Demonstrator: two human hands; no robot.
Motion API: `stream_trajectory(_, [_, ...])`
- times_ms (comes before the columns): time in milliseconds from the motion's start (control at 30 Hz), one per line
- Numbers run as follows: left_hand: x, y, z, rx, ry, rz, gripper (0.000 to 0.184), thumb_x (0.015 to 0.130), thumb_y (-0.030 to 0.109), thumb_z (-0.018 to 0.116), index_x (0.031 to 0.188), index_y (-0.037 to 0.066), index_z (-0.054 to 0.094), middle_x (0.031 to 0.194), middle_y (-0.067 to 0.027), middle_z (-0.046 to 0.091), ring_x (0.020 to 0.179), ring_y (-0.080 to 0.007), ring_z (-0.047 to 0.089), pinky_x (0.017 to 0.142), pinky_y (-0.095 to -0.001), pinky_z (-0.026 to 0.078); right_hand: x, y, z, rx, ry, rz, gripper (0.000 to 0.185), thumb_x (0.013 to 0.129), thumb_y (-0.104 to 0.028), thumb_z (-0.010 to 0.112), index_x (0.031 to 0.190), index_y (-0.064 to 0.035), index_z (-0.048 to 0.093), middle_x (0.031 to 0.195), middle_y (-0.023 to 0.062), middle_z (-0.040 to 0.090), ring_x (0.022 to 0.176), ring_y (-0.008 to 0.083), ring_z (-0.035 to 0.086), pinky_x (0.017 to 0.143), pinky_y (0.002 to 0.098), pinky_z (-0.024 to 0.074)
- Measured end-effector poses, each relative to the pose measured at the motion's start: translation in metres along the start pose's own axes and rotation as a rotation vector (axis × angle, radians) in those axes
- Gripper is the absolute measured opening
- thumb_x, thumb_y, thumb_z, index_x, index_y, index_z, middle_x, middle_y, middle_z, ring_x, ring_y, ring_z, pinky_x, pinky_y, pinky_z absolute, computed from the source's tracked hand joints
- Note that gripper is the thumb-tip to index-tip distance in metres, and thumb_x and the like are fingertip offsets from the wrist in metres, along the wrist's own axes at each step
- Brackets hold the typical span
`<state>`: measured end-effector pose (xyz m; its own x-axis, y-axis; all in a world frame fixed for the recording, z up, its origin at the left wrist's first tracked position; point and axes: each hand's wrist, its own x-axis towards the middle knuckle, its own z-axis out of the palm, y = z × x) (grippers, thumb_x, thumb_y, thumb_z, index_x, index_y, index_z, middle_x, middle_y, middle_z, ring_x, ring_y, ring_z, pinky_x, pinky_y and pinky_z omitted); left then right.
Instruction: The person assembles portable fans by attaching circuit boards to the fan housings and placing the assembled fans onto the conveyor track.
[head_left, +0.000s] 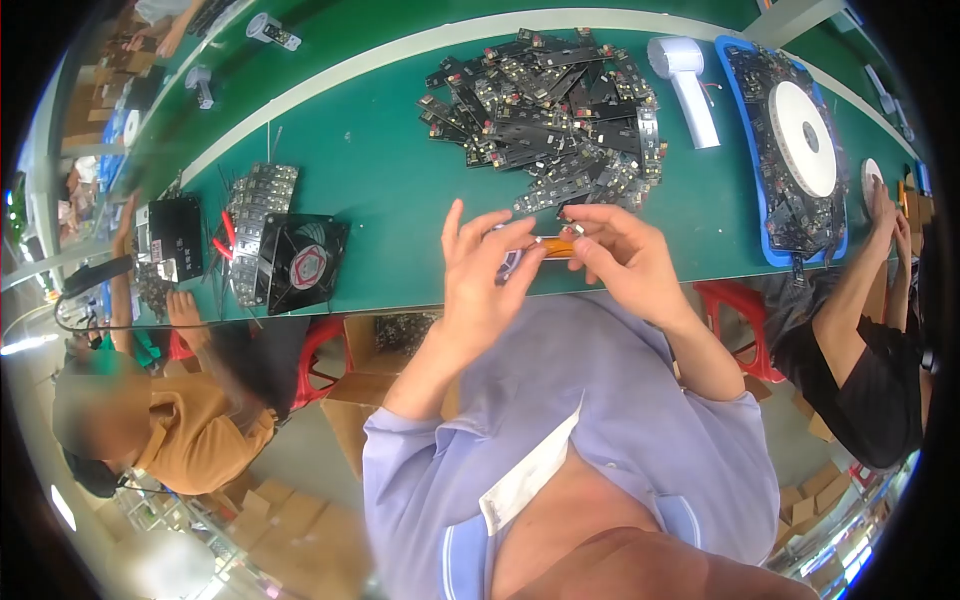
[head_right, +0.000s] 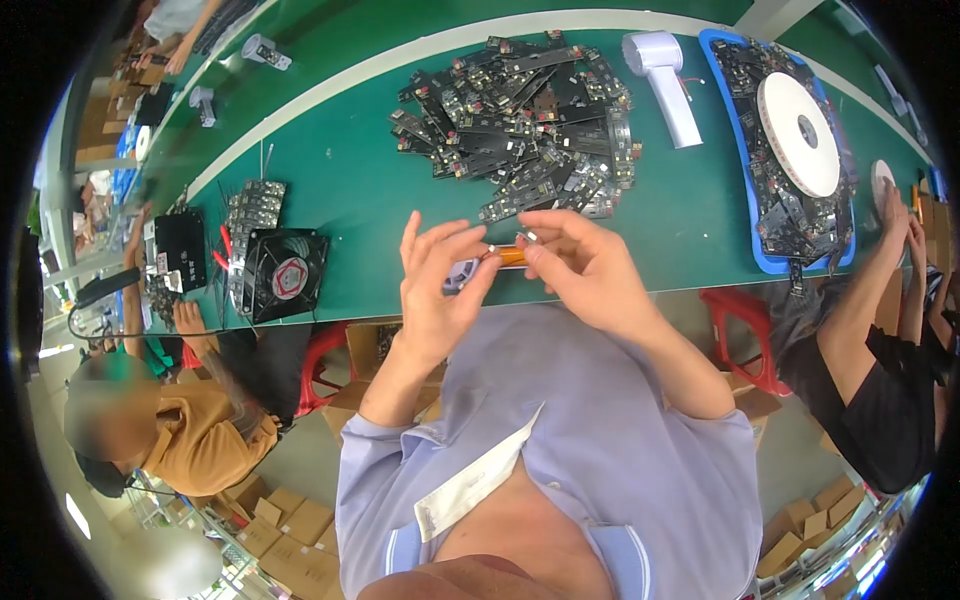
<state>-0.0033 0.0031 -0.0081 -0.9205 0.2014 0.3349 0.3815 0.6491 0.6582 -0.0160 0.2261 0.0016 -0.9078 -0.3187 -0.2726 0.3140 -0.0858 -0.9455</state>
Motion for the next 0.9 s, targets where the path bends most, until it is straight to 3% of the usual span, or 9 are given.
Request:
stream_trajectory(167, [0.003,-0.002,-0.012,-0.015,-0.107,0.028,0.024,0.092,0.005,0.081,0.116,0.005,0.080,0.104,-0.0029,0.082,0.132,-0.0287,0.066,0.130,-0.0603,0.024,0.003,0.007,0.006,-0.098,0.023,-0.025,0.030,0.109,-0.010,0.065,0.138,0.0006,0.065,0.115,0.0082,0.078,0.092,0.0113,0.073,0.074,0.0267,0.0581])
stream_trajectory(267, [0.005,0.004,-0.019,-0.067,-0.124,-0.019,0.028,0.092,0.005,0.080,0.120,0.006,0.077,0.118,-0.0051,0.081,0.140,-0.0346,0.061,0.129,-0.0625,0.023,0.005,0.007,0.008,-0.143,0.031,-0.034,0.029,0.109,-0.010,0.066,0.136,0.0015,0.066,0.113,0.0091,0.078,0.092,0.0123,0.074,0.071,0.0274,0.0581])
stream_trajectory(400, [-0.009,0.004,-0.024,-0.043,0.107,0.008,0.040,0.083,0.009,0.089,0.121,0.012,0.077,0.132,-0.0063,0.074,0.133,-0.0384,0.061,0.126,-0.0633,0.028,0.007,0.008,0.007,-0.143,0.035,-0.050,0.029,0.108,-0.009,0.067,0.135,0.0025,0.066,0.110,0.0101,0.078,0.091,0.0128,0.074,0.071,0.0279,0.0582])
stream_trajectory(467, [-0.035,-0.022,-0.024,0.051,0.036,0.102,0.040,0.077,0.010,0.093,0.115,0.015,0.079,0.136,-0.0071,0.070,0.127,-0.0374,0.061,0.124,-0.0628,0.030,0.006,0.009,0.009,-0.122,0.058,-0.049,0.028,0.108,-0.008,0.067,0.134,0.0028,0.066,0.108,0.0102,0.078,0.091,0.0127,0.074,0.070,0.0280,0.0582])
stream_trajectory(500, [-0.035,-0.025,-0.019,0.086,0.103,0.175,0.035,0.072,0.011,0.096,0.103,0.018,0.081,0.122,-0.0016,0.074,0.115,-0.0297,0.064,0.122,-0.0597,0.033,0.006,0.009,0.009,-0.125,0.056,-0.046,0.028,0.108,-0.008,0.067,0.134,0.0029,0.066,0.108,0.0101,0.078,0.090,0.0126,0.073,0.070,0.0278,0.0582])
stream_trajectory(600, [-0.030,-0.023,-0.009,0.145,0.155,0.273,0.028,0.072,0.010,0.095,0.096,0.018,0.082,0.112,0.0031,0.077,0.113,-0.0264,0.066,0.123,-0.0580,0.033,0.006,0.006,0.009,-0.125,0.050,-0.037,0.028,0.108,-0.007,0.067,0.134,0.0031,0.066,0.108,0.0101,0.077,0.090,0.0123,0.073,0.070,0.0272,0.0580])
stream_trajectory(633, [-0.023,-0.016,-0.006,0.134,0.172,0.259,0.028,0.075,0.010,0.095,0.099,0.019,0.083,0.101,0.0066,0.078,0.109,-0.0228,0.068,0.125,-0.0569,0.030,0.007,0.005,0.009,-0.115,0.054,-0.034,0.027,0.108,-0.007,0.067,0.133,0.0032,0.066,0.109,0.0102,0.077,0.091,0.0122,0.073,0.070,0.0271,0.0580])
stream_trajectory(767, [-0.007,0.000,0.003,0.050,0.093,0.120,0.022,0.080,0.009,0.092,0.100,0.015,0.085,0.094,0.0043,0.079,0.107,-0.0207,0.068,0.127,-0.0566,0.025,0.006,0.012,0.006,-0.124,0.047,-0.061,0.031,0.109,-0.003,0.064,0.139,0.0008,0.064,0.114,0.0082,0.075,0.095,0.0121,0.072,0.074,0.0260,0.0584])
stream_trajectory(900, [-0.002,0.003,0.001,0.049,0.055,0.075,0.020,0.082,0.010,0.091,0.100,0.014,0.084,0.094,0.0037,0.078,0.106,-0.0212,0.067,0.127,-0.0567,0.024,-0.004,0.004,0.013,-0.182,0.075,-0.160,0.028,0.105,-0.002,0.069,0.133,0.0016,0.069,0.112,0.0089,0.076,0.098,0.0143,0.075,0.080,0.0279,0.0604])
